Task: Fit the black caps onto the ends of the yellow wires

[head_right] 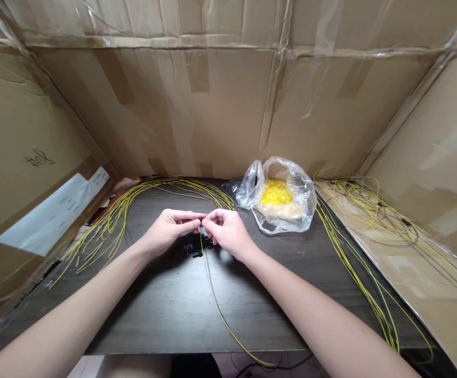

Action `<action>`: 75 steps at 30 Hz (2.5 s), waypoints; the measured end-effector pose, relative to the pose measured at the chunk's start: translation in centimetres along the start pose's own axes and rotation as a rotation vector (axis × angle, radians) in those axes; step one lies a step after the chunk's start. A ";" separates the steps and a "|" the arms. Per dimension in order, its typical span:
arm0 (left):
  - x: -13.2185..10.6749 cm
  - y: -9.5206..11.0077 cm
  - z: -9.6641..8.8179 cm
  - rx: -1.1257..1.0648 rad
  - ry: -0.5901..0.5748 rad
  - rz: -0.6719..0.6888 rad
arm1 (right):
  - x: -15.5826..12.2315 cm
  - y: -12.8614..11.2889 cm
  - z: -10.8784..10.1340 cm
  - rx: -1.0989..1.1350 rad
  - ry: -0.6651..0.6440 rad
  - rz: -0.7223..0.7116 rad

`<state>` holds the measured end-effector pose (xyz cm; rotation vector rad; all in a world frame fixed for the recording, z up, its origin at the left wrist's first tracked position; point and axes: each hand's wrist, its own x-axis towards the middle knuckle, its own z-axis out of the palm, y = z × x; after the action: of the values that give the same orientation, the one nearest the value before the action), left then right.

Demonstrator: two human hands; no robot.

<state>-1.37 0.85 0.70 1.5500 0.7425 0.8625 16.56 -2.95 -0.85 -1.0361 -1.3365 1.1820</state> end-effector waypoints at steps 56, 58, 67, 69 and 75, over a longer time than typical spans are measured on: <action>0.6 -0.5 -0.5 -0.028 0.192 -0.048 | 3.3 0.1 -14.8 -1.077 0.462 -0.048; 0.6 -0.5 -0.5 -0.012 0.197 -0.046 | 3.3 0.5 -14.5 -1.133 0.397 -0.040; 0.6 -0.7 -0.7 -0.015 0.198 -0.056 | 3.6 1.6 -14.8 -1.325 0.299 -0.074; 0.6 -0.7 -0.7 -0.019 0.197 -0.060 | 3.7 1.8 -14.9 -1.339 0.284 -0.082; 0.8 -1.0 -0.5 -0.055 0.223 -0.063 | 3.7 2.3 -15.0 -1.327 0.433 -0.174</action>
<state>-1.40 1.96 -0.16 1.3884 0.9148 1.0115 30.99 2.62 -2.73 -1.8657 -1.7610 -0.2446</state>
